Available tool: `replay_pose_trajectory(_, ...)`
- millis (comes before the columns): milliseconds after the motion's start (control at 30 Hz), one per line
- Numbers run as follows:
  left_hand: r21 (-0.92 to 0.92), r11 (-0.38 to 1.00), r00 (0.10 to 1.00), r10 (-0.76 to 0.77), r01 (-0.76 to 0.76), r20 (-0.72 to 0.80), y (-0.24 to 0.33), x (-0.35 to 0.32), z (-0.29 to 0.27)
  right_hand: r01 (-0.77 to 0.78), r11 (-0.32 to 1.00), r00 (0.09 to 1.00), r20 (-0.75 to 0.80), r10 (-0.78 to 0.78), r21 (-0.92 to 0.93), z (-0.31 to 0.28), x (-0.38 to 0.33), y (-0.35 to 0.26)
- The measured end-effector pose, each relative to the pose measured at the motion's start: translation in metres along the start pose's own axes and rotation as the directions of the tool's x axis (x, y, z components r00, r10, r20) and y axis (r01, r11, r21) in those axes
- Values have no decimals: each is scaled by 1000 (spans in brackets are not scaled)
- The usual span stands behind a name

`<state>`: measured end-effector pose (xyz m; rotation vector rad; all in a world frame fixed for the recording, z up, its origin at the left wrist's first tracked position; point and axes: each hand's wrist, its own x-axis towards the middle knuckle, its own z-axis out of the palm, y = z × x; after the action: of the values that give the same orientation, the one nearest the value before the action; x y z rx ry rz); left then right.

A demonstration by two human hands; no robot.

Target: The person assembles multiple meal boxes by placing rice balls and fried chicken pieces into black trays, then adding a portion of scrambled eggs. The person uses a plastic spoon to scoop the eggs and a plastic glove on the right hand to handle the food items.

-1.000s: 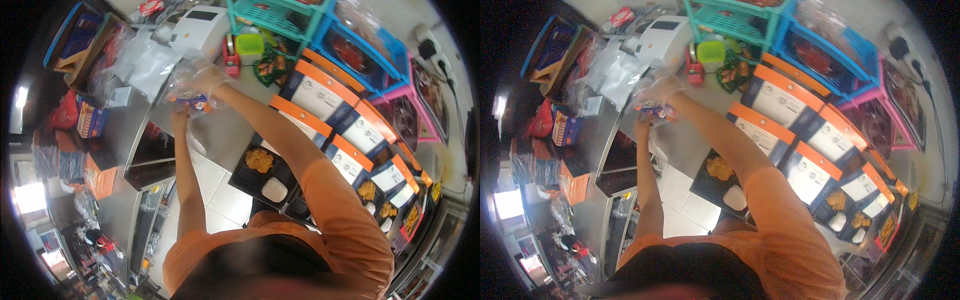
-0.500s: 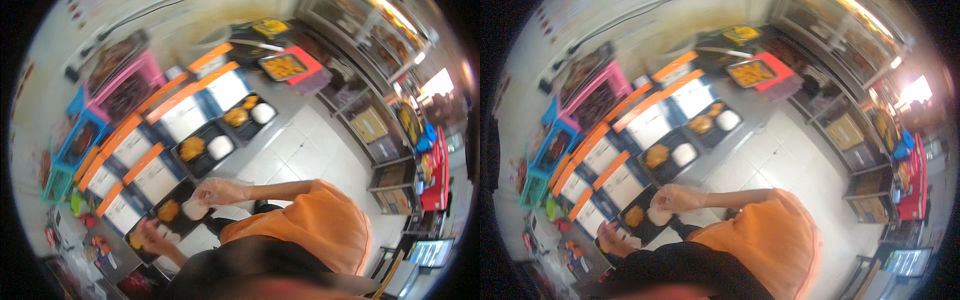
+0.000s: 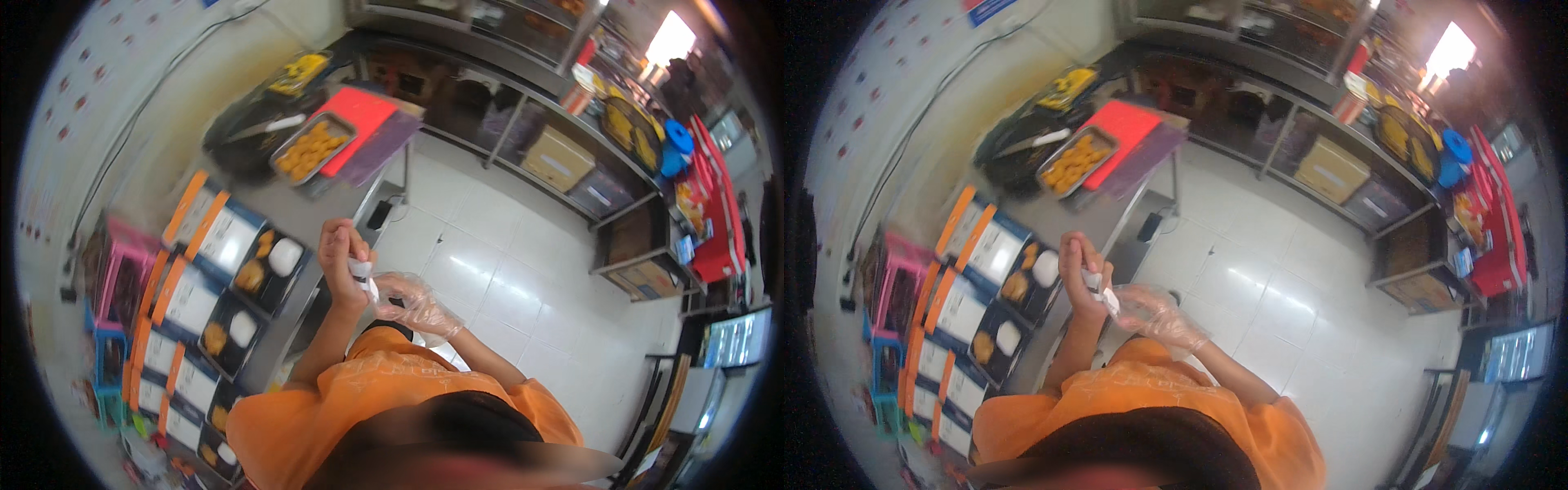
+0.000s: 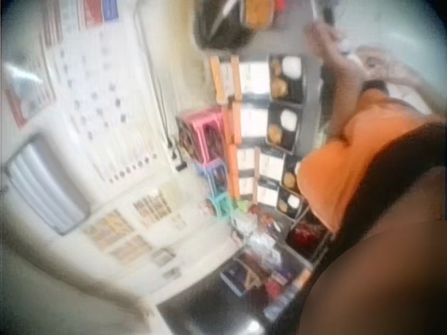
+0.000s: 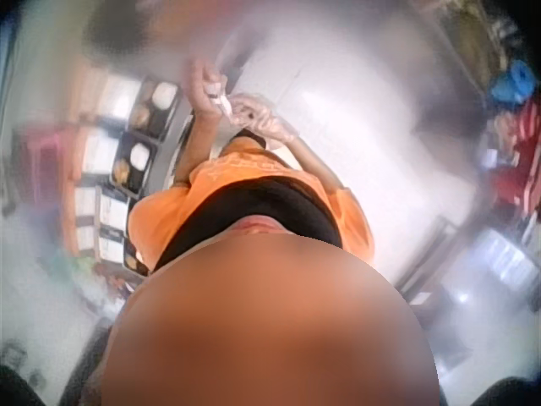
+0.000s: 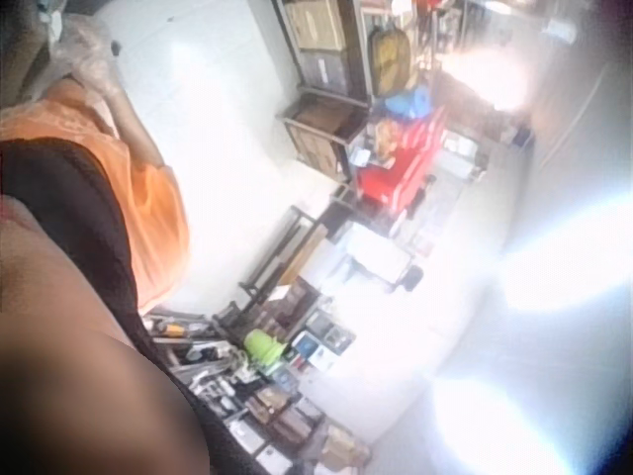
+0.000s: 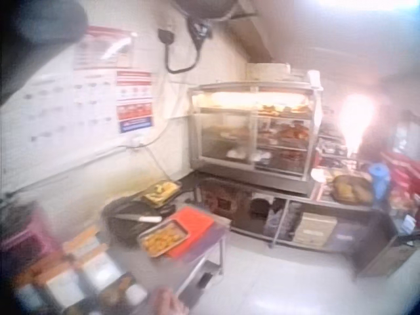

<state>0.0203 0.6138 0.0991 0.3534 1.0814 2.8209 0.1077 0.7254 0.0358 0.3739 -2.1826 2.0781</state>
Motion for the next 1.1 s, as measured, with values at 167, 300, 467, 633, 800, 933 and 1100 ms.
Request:
replay_pose_trajectory(167, -58, 996, 994, -56, 62, 93, -100, 87, 42, -458, 879, 828, 422, 370, 128, -112, 39, 40)
replay_pose_trajectory(300, -1, 999, 998, -54, 54, 26, -176, 177, 96, -503, 855, 781, 358, 512, -126, -211, 76, 59)
replay_pose_trajectory(467, 144, 986, 996, 72, -80, 59, -256, 264, 173, -244, 786, 944, 47, 327, -569, -376, 97, 88)
replay_pose_trajectory(633, 419, 908, 961, -94, -24, 259, -315, 317, 228, -436, 642, 883, -436, 173, -630, -622, 113, 128)
replay_pose_trajectory(800, 590, 807, 807, -362, 22, 466, -419, 350, 283, -572, 138, 781, -588, -210, -809, -847, 157, 118)
replay_pose_trajectory(933, 721, 688, 683, -487, -84, 544, -536, 379, 341, -407, -51, 910, -400, -107, -912, -946, 196, 97)
replay_pose_trajectory(1100, 756, 372, 602, -457, -539, 655, -662, 415, 410, -249, 191, 968, -248, 30, -949, -1007, 214, 66)
